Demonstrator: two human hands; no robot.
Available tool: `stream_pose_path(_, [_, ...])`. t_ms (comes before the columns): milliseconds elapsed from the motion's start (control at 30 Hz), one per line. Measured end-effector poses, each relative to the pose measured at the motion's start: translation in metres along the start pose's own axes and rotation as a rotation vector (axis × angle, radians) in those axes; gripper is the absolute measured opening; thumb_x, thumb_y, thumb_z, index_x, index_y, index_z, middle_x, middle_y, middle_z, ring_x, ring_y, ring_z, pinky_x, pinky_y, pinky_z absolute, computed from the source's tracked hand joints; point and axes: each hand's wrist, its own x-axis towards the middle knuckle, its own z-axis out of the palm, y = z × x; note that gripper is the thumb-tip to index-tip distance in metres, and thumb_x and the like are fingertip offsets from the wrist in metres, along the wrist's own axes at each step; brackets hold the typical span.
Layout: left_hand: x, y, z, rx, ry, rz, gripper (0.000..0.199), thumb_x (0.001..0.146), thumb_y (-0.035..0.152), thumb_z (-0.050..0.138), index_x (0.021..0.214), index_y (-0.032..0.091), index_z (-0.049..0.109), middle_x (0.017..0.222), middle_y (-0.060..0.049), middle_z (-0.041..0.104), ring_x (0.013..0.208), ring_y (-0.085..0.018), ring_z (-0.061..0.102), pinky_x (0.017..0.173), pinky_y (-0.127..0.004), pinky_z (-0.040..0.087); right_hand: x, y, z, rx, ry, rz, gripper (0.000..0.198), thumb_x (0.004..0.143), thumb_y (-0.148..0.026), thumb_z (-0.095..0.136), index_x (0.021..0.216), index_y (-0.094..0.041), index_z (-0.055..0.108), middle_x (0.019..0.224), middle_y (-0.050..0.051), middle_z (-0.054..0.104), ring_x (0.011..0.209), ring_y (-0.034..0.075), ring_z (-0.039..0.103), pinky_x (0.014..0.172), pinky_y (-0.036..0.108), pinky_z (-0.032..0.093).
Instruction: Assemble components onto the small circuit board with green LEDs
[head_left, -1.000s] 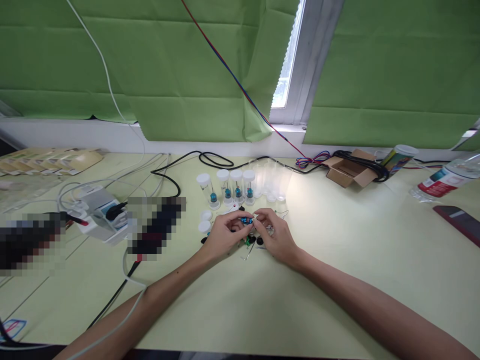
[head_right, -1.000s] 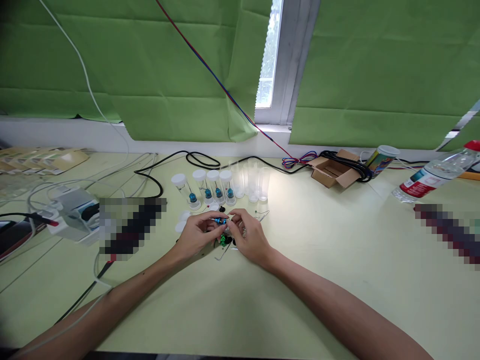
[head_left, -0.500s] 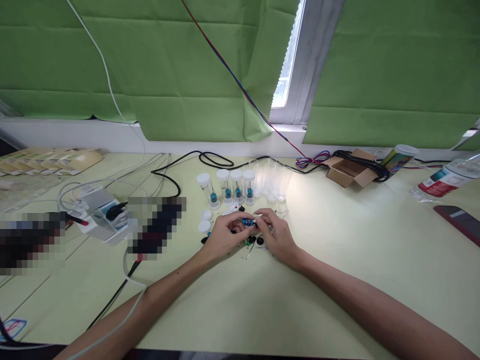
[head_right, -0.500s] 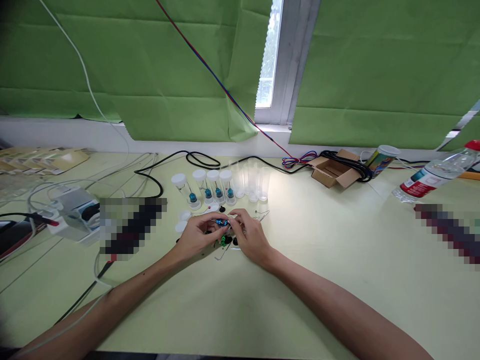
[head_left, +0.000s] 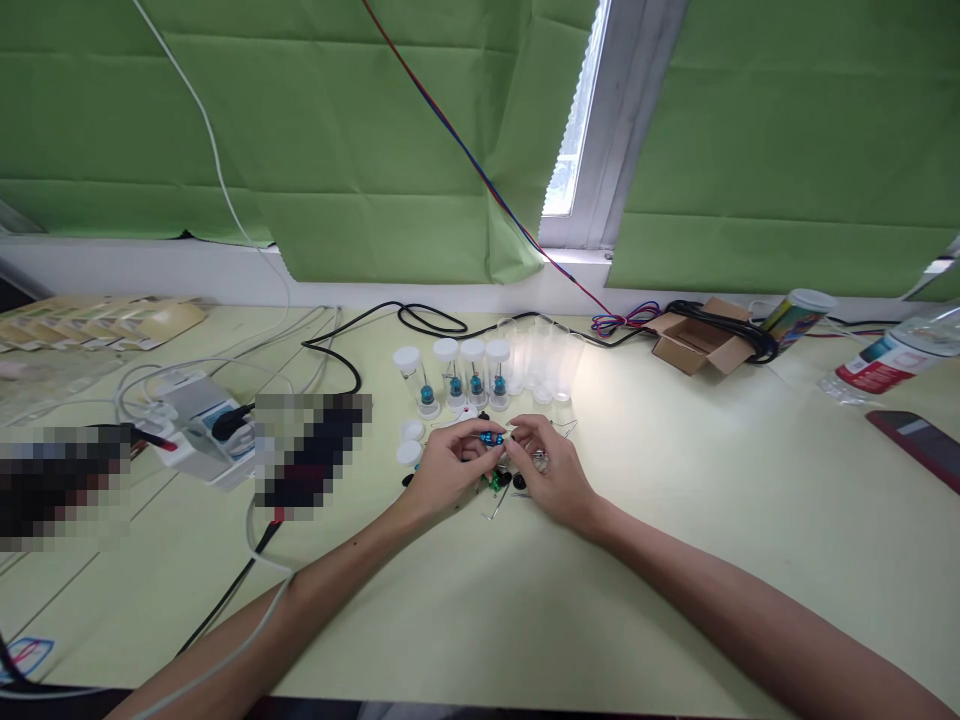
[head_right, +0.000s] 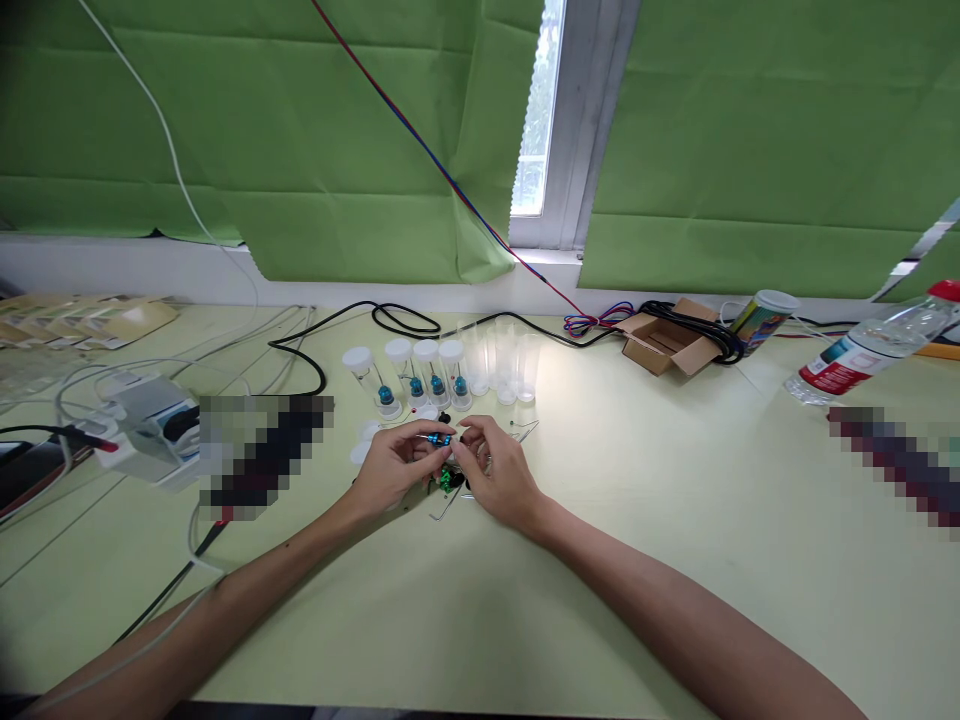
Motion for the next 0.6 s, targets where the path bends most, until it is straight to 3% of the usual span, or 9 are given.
stream_pose_path(600, [-0.0011, 0.0001, 0.0011, 0.042, -0.036, 0.012, 0.027, 0.078, 0.033, 0.072, 0.098, 0.016, 0.069, 0.054, 0.002, 0.058, 0.048, -0.01, 0.051, 0.047, -0.02, 0.039, -0.0015, 0.0068, 0.0003, 0.009, -0.042, 0.006, 0.02, 0.099, -0.028, 0.041, 0.115, -0.018, 0.049, 0.071, -0.001, 0.06, 0.067, 0.015, 0.06, 0.066, 0.027, 0.048])
